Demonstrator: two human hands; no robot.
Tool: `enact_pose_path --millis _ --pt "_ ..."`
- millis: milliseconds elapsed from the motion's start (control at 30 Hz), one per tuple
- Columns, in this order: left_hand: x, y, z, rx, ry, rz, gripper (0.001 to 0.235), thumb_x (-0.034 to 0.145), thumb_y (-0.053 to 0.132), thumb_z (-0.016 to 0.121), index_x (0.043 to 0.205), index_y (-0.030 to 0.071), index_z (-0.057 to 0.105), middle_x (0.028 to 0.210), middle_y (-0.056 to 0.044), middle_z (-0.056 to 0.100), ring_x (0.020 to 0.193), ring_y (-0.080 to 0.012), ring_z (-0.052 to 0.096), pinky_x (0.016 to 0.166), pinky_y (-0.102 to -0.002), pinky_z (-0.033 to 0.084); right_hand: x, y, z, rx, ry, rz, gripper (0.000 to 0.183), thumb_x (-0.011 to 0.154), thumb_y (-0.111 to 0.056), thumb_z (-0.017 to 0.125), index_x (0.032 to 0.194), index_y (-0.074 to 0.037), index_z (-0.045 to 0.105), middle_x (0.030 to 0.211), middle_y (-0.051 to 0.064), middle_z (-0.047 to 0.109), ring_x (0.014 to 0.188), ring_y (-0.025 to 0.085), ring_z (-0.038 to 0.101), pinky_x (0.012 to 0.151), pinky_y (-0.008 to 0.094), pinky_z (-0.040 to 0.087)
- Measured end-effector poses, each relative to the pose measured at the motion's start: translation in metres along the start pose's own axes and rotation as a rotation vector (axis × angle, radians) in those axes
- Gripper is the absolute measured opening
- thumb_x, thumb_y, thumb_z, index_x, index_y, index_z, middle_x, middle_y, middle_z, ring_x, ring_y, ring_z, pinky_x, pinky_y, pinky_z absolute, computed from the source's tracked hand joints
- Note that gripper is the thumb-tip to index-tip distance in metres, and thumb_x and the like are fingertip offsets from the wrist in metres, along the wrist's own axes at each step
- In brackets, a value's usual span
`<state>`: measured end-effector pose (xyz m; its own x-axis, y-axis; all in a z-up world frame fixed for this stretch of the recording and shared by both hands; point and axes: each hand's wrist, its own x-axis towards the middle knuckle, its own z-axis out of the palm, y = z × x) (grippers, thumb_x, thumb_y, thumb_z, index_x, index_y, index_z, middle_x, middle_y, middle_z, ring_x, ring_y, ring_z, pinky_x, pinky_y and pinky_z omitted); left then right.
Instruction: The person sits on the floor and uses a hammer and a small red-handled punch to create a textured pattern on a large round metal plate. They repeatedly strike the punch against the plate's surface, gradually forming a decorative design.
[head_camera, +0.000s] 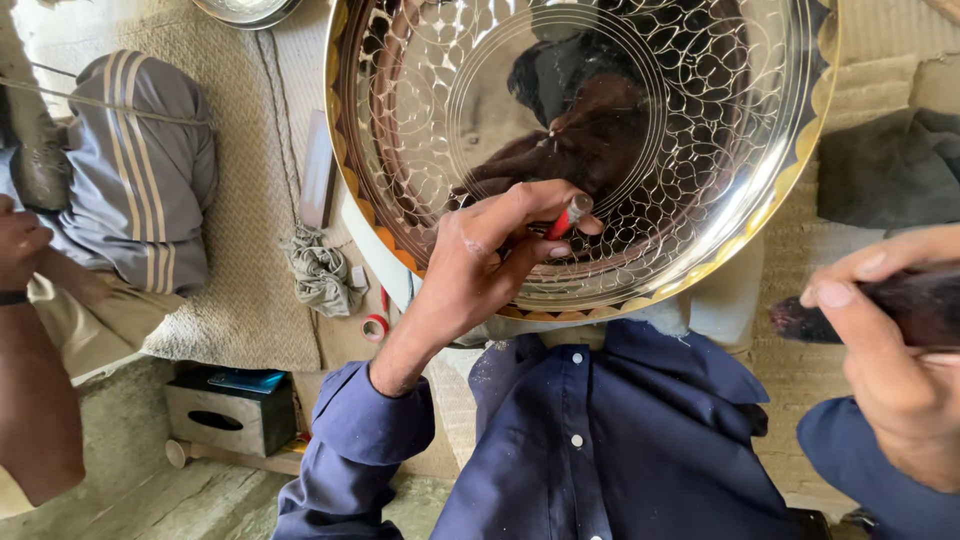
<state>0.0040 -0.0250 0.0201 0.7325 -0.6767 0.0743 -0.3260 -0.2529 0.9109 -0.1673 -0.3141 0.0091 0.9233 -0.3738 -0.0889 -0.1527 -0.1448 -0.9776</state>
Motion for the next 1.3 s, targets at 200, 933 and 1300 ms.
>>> enact_pose_path --millis 200,933,1300 --pt "0.0 0.002 -0.002 -0.037 -0.011 0.008 0.046 0.095 -0.012 0.068 0.137 0.001 0.055 0.12 -0.008 0.076 0.117 -0.0205 0.076 0.098 -0.03 0.064 0.045 -0.038 0.005 -1.046 -0.33 -0.564 0.056 0.079 0.008 0.074 0.134 -0.003 0.069 0.09 0.014 0.066 0.075 0.022 0.063 0.07 0.036 0.055" --pt "-0.002 0.012 -0.013 -0.06 0.006 -0.005 0.047 0.094 -0.006 0.069 0.137 0.009 0.056 0.12 -0.002 0.075 0.113 -0.024 0.075 0.097 -0.035 0.061 0.059 -0.023 -0.001 -0.691 -0.341 -0.362 0.08 0.077 0.014 0.067 0.151 -0.007 0.045 0.099 0.019 0.062 0.074 0.027 0.063 0.065 0.04 0.05" --pt "-0.003 0.011 -0.016 -0.002 0.022 0.024 0.046 0.094 -0.006 0.069 0.135 0.009 0.057 0.117 -0.003 0.075 0.109 -0.0267 0.074 0.093 -0.036 0.06 0.064 -0.018 -0.007 -0.535 -0.374 -0.297 0.077 0.08 0.011 0.065 0.152 -0.002 0.043 0.112 0.019 0.063 0.08 0.027 0.068 0.066 0.033 0.054"
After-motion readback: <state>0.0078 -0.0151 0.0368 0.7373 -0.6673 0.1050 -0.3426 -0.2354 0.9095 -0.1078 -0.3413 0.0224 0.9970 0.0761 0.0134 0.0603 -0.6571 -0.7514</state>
